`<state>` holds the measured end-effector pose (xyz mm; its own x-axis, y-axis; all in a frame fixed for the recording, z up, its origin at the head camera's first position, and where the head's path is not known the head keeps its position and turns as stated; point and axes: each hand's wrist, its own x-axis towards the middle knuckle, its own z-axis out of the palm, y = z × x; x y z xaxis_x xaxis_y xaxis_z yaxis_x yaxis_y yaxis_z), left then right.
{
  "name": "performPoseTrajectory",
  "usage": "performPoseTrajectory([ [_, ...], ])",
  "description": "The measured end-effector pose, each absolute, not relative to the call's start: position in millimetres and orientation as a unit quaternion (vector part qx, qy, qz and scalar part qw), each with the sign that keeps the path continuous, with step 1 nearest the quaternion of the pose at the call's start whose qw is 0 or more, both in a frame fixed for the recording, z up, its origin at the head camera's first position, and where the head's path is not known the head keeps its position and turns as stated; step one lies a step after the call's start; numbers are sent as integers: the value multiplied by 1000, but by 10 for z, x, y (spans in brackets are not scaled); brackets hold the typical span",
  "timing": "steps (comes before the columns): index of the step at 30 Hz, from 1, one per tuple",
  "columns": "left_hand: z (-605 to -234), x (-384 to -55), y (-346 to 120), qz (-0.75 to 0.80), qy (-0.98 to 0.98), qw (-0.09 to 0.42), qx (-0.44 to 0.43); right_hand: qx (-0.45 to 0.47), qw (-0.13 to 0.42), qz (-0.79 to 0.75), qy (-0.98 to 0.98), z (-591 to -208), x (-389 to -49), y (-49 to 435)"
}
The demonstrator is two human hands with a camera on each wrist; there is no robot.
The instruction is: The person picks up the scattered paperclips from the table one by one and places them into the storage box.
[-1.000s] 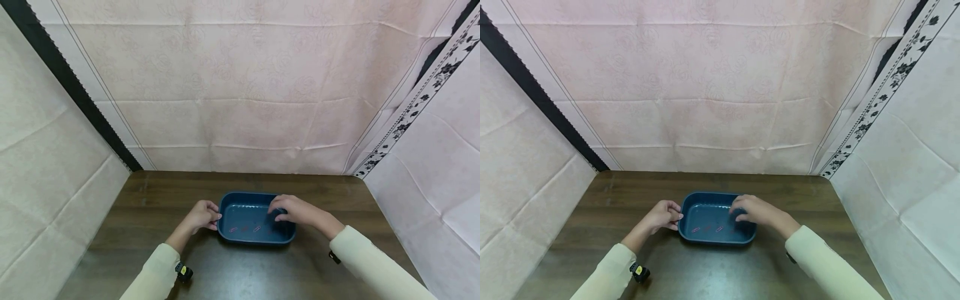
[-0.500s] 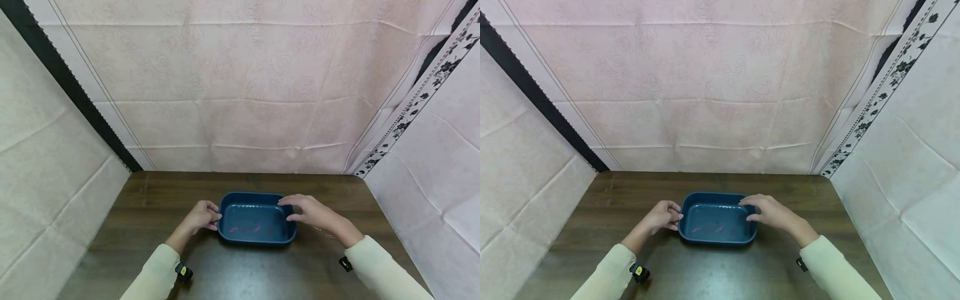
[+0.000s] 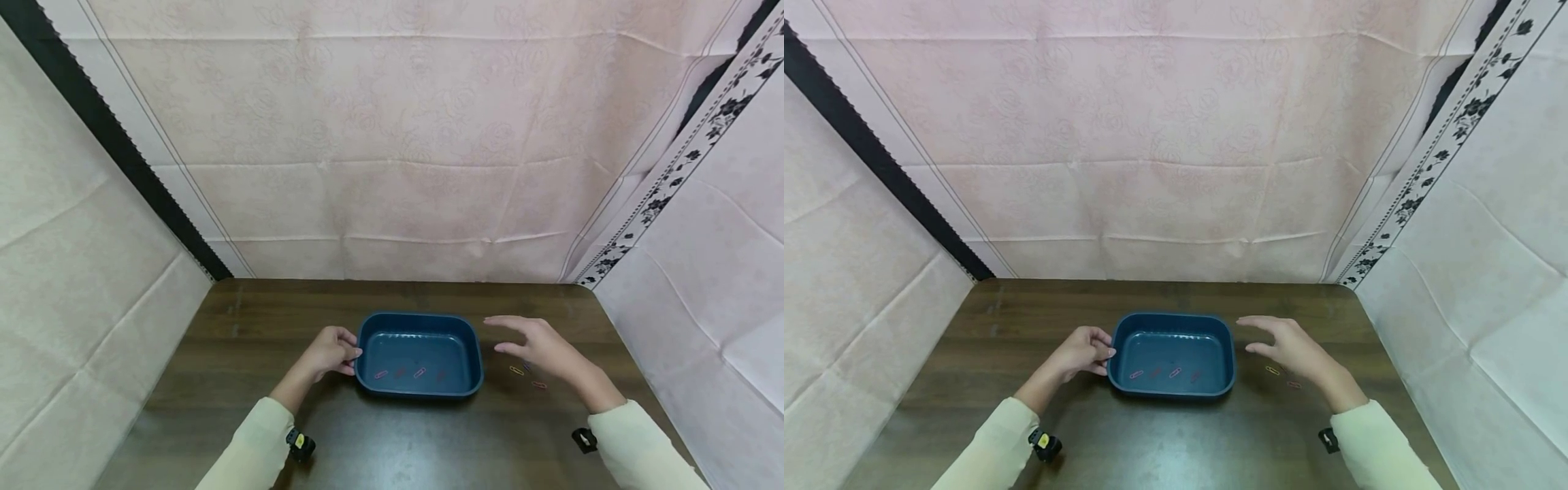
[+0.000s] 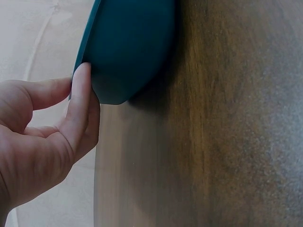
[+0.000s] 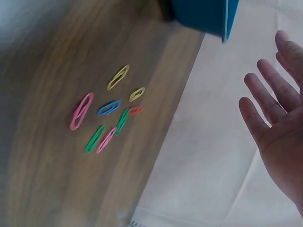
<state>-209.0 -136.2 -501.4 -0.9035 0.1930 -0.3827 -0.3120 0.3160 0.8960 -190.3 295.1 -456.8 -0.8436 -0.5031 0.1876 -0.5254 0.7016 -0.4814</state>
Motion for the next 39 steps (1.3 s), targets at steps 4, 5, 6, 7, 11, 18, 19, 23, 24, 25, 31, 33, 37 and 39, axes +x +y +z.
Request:
performPoseTrajectory([
  [4, -4998, -2087, -1360, 583, 782, 217, -36, 239, 21, 263, -935, -4614, -1883, 3093],
  [5, -4995, -2087, -1361, 583, 782, 217, -37, 230, 19, 264, -937, -4631, -1878, 3130],
  [6, -4990, -2087, -1361, 583, 782, 218, -36, 221, 17, 264, -939, -4648, -1873, 3165],
  [7, -4992, -2087, -1362, 582, 783, 218, -35, 214, 15, 263, -941, -4666, -1870, 3200],
  [11, -4989, -2089, -1366, 582, 783, 216, -33, 196, 16, 263, -945, -4738, -1860, 3336],
  [18, -4982, -2081, -1358, 581, 785, 214, -33, 172, 22, 251, -952, -4869, -1859, 3530],
  [19, -4981, -2078, -1357, 581, 785, 213, -34, 168, 20, 250, -953, -4884, -1857, 3552],
  [23, -4975, -2067, -1355, 580, 786, 212, -32, 151, 15, 249, -957, -4936, -1846, 3620],
  [24, -4977, -2069, -1356, 580, 786, 211, -32, 147, 14, 249, -957, -4948, -1843, 3632],
  [25, -4982, -2074, -1357, 581, 786, 211, -32, 144, 14, 248, -958, -4958, -1840, 3641],
  [31, -4996, -2081, -1357, 583, 784, 212, -35, 137, 31, 244, -959, -5118, -1843, 3729],
  [33, -4994, -2078, -1360, 583, 784, 213, -35, 131, 31, 248, -959, -5186, -1850, 3764],
  [37, -5001, -2085, -1364, 583, 783, 215, -34, 115, 19, 265, -957, -5271, -1866, 3799],
  [39, -5004, -2091, -1366, 584, 782, 216, -35, 109, 15, 270, -957, -5298, -1879, 3811],
])
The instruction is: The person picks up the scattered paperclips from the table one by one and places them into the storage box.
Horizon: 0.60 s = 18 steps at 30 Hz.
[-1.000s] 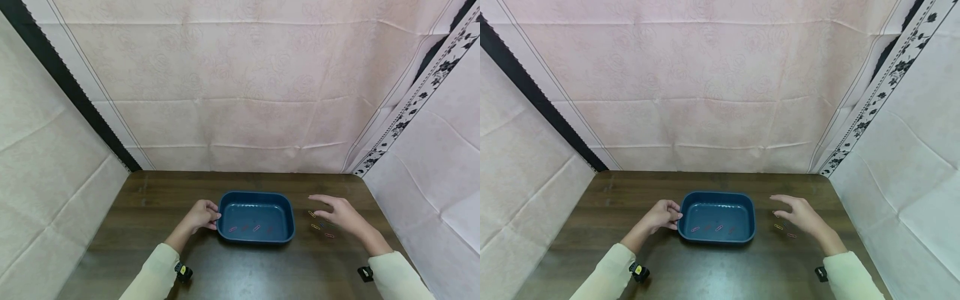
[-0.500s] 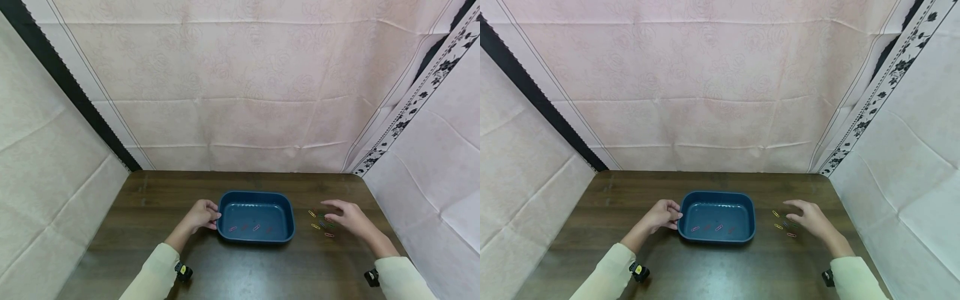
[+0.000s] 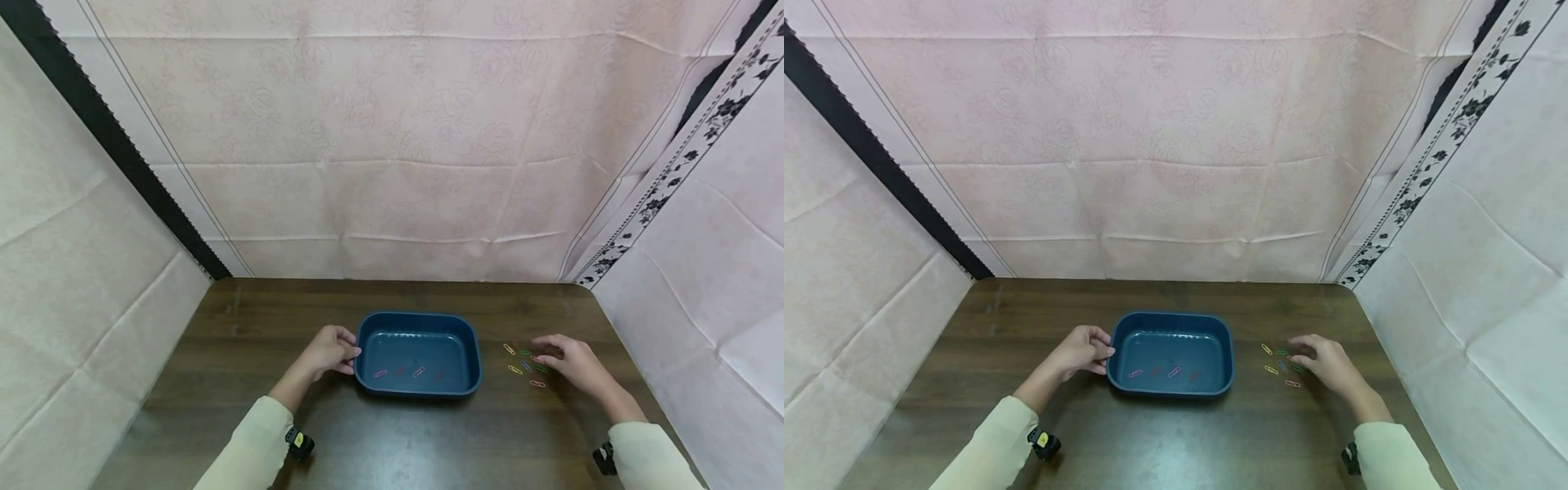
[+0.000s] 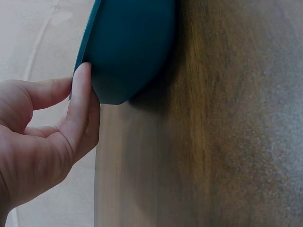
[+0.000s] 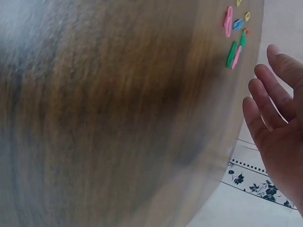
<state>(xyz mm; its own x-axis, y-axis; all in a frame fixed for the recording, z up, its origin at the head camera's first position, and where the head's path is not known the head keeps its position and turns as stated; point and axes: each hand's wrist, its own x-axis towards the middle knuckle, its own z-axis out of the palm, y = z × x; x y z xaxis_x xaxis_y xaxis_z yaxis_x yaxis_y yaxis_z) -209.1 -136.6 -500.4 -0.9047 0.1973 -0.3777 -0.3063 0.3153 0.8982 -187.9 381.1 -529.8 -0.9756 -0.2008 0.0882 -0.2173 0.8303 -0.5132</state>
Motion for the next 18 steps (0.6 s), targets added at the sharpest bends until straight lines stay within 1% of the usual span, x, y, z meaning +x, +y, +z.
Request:
performPoseTrajectory([
  [9, -5002, -2089, -1362, 587, 780, 214, -31, 105, 16, 253, -962, -5365, -1927, 3826],
  [18, -4996, -2085, -1362, 591, 778, 211, -27, 111, -7, 234, -966, -5427, -1972, 3854],
])
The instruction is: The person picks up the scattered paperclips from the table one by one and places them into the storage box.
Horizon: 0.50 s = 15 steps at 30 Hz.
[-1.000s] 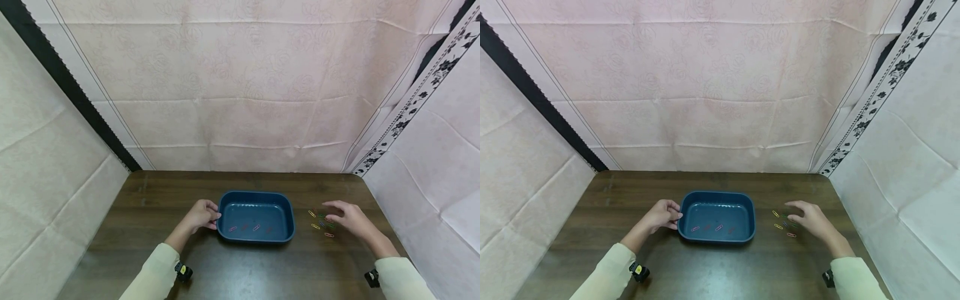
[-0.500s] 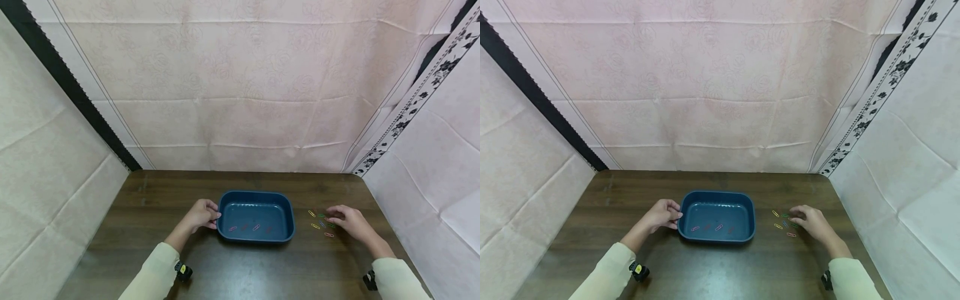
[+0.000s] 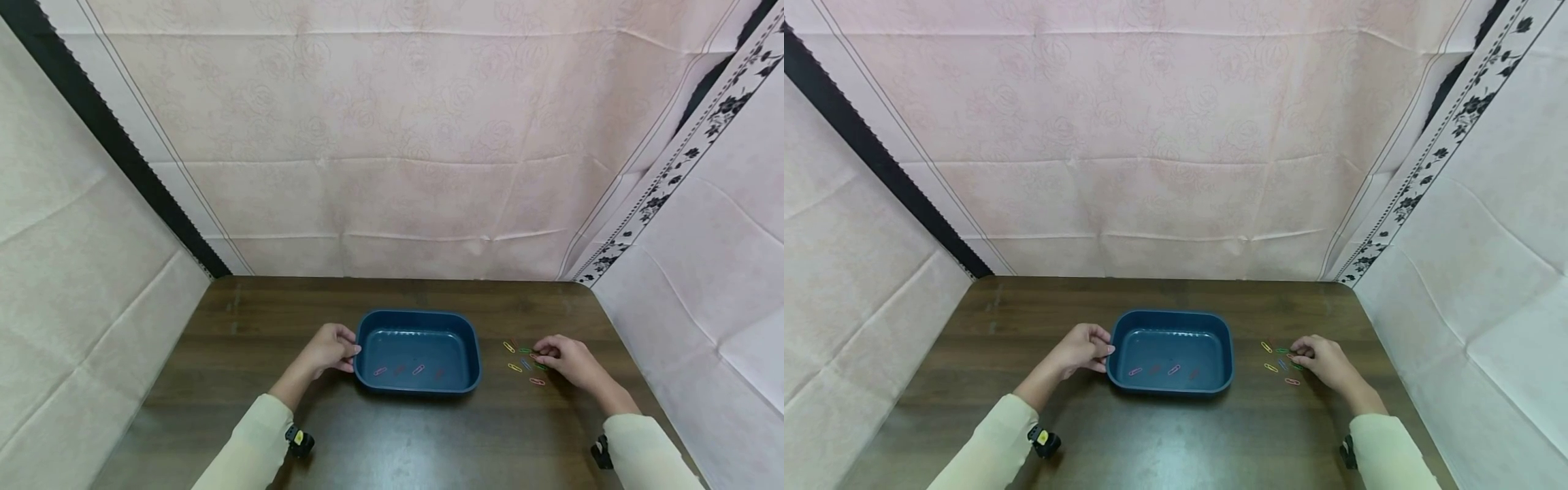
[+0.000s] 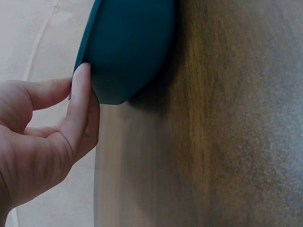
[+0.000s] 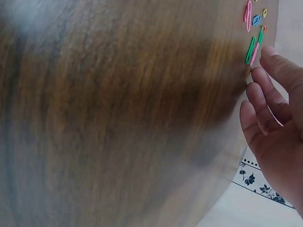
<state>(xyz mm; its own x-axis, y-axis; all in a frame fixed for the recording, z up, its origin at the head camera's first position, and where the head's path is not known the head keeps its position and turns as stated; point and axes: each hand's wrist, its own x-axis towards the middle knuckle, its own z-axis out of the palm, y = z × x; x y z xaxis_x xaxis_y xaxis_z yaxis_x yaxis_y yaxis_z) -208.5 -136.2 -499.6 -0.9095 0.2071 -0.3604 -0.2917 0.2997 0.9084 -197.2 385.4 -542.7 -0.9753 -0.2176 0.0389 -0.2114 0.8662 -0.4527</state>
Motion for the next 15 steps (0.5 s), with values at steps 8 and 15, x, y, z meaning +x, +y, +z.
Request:
performPoseTrajectory([
  [8, -5003, -2090, -1361, 595, 775, 212, -26, -119, 4, -229, 966, -5453, -2005, 3839],
  [15, -5000, -2092, -1363, 592, 777, 212, -25, -124, 3, -220, 968, -5460, -2006, 3819],
])
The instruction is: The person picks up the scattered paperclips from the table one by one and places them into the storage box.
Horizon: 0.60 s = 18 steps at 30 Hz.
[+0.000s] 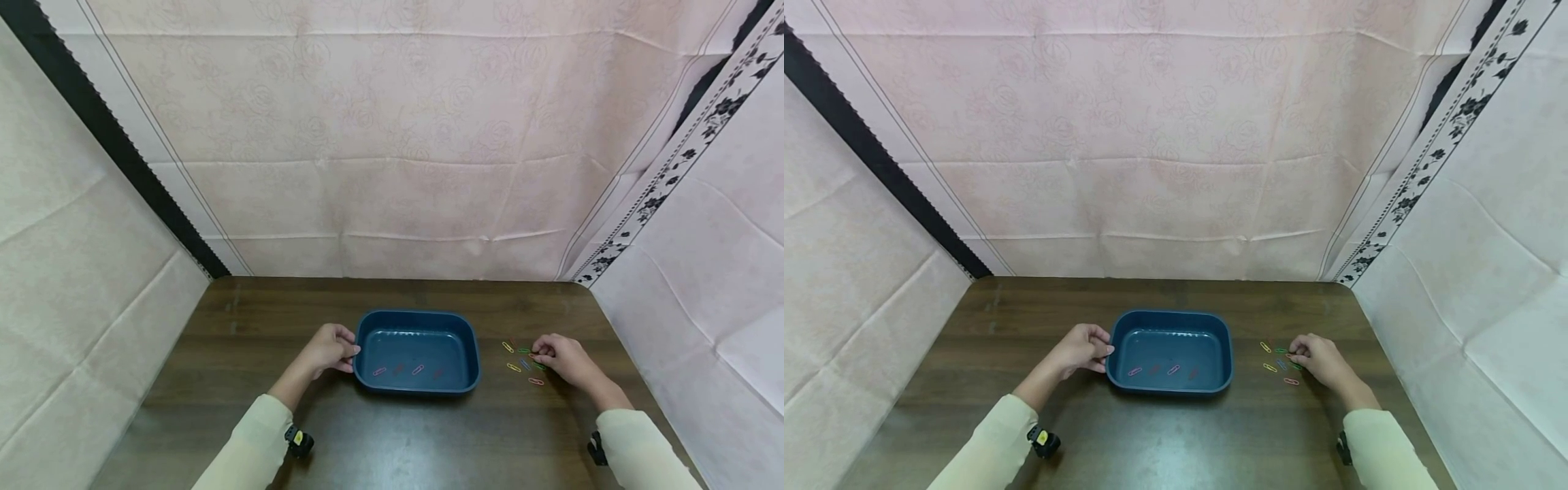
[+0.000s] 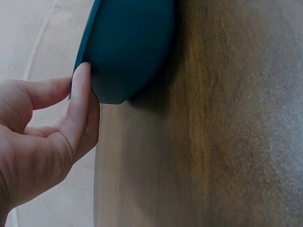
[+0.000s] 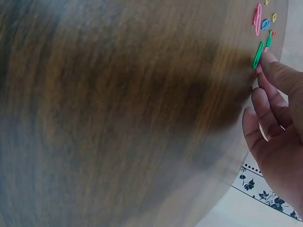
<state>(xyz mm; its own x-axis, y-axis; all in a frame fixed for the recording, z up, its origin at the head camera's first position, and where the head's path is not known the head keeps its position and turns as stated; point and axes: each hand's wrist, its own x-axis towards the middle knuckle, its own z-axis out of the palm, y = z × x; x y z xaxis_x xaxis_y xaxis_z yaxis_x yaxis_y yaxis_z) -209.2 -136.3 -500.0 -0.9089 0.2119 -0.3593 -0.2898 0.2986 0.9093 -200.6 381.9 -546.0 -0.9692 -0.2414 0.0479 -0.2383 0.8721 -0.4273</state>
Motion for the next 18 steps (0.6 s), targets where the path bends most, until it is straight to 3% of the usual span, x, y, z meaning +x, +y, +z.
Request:
performPoseTrajectory([
  [18, -5018, -2083, -1377, 591, 779, 208, -23, -133, -4, -211, 968, -5493, -2000, 3825],
])
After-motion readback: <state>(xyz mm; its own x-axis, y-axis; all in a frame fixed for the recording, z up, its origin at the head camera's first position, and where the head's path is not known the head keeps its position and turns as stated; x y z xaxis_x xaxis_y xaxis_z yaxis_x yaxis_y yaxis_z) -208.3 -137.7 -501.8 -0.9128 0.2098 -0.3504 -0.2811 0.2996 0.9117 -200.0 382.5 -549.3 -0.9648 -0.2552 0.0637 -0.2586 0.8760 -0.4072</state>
